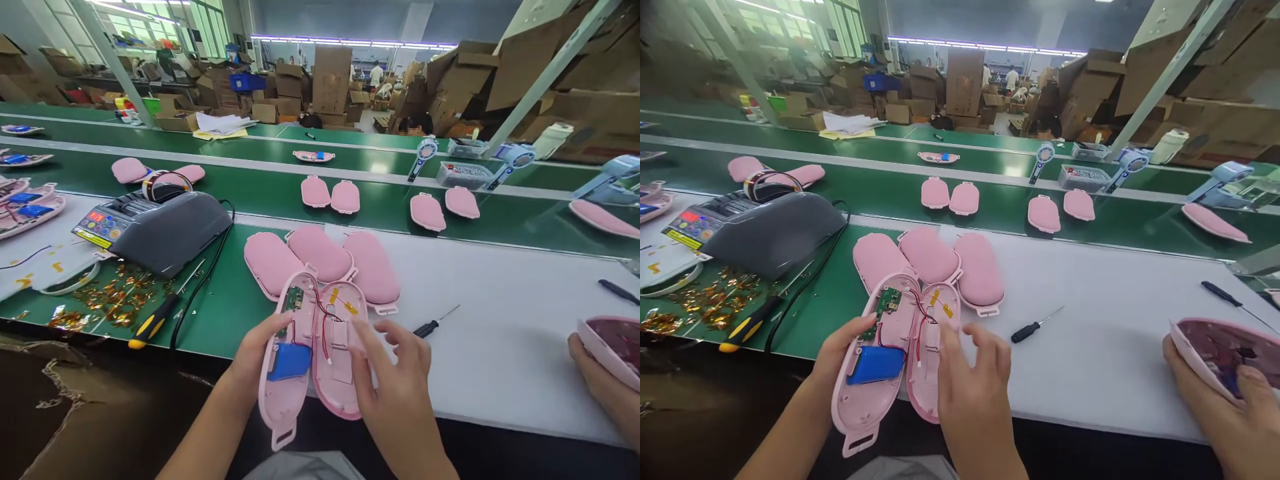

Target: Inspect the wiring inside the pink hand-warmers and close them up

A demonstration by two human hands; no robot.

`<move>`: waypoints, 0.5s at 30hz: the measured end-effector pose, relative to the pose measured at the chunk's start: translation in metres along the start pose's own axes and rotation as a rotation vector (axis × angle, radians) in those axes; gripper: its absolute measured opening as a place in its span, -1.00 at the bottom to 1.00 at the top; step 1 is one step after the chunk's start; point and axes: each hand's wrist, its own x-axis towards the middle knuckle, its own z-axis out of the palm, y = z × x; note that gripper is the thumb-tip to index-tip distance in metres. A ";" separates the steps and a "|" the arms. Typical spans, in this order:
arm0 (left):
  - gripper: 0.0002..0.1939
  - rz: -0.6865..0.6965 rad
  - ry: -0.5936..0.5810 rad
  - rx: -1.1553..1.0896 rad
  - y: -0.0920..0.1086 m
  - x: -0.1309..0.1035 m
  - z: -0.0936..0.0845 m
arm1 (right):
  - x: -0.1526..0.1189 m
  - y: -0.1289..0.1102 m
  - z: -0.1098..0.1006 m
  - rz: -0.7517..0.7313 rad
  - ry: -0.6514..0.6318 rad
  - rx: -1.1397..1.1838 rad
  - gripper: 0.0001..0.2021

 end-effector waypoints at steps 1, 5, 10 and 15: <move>-0.75 -0.037 0.003 -0.006 0.000 0.001 0.000 | 0.000 -0.001 -0.003 -0.089 -0.048 -0.034 -0.65; -0.65 -0.040 -0.070 0.033 -0.002 0.001 0.003 | 0.003 -0.011 -0.009 -0.165 -0.177 -0.084 -0.61; -0.44 0.184 -0.108 0.198 -0.009 -0.003 0.009 | 0.012 -0.018 0.004 -0.141 -0.123 0.120 -0.75; -0.27 0.199 -0.128 0.268 -0.007 0.003 0.000 | 0.035 -0.020 0.007 -0.032 -0.177 0.370 -0.79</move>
